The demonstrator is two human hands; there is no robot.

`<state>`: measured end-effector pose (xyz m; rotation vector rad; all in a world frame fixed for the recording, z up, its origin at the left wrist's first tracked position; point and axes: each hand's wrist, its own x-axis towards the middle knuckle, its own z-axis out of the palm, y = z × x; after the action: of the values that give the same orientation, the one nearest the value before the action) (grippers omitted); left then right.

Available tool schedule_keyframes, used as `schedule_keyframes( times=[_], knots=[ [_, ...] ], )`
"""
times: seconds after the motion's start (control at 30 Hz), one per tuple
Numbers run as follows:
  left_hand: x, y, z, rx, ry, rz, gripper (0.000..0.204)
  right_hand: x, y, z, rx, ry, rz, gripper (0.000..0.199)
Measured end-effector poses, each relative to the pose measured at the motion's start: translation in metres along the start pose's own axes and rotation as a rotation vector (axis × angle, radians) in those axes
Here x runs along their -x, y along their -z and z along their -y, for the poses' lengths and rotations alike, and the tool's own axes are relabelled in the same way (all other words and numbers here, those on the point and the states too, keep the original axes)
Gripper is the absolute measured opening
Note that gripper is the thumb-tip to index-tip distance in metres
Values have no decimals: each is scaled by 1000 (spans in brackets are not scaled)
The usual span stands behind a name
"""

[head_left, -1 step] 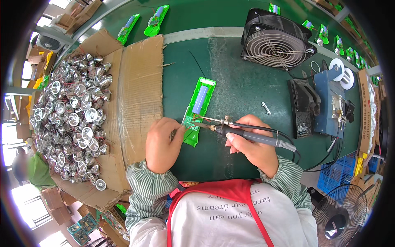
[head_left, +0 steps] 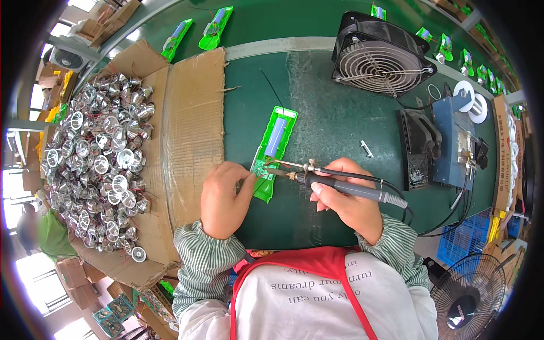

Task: The person solders wires and electronic components onto LED circuit boards with a soldering iron, then attaches the LED housing.

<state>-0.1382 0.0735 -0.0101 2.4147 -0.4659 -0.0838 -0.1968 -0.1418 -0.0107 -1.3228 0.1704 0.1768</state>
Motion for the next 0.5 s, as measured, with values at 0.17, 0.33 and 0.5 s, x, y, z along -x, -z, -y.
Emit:
schedule_keyframes(
  times=[0.17, 0.33, 0.5],
  knots=[
    [-1, -3, -1, -54, -53, -22, 8, -2, -2, -2, -17, 20, -7, 13],
    [2, -7, -2, -126, -47, -60, 6, -4, -4, 0, -8, 20, 4, 13],
    [3, -11, -4, -188, -37, -75, 6, -7, -1, -6, 28, 6, 45, 13]
  ],
)
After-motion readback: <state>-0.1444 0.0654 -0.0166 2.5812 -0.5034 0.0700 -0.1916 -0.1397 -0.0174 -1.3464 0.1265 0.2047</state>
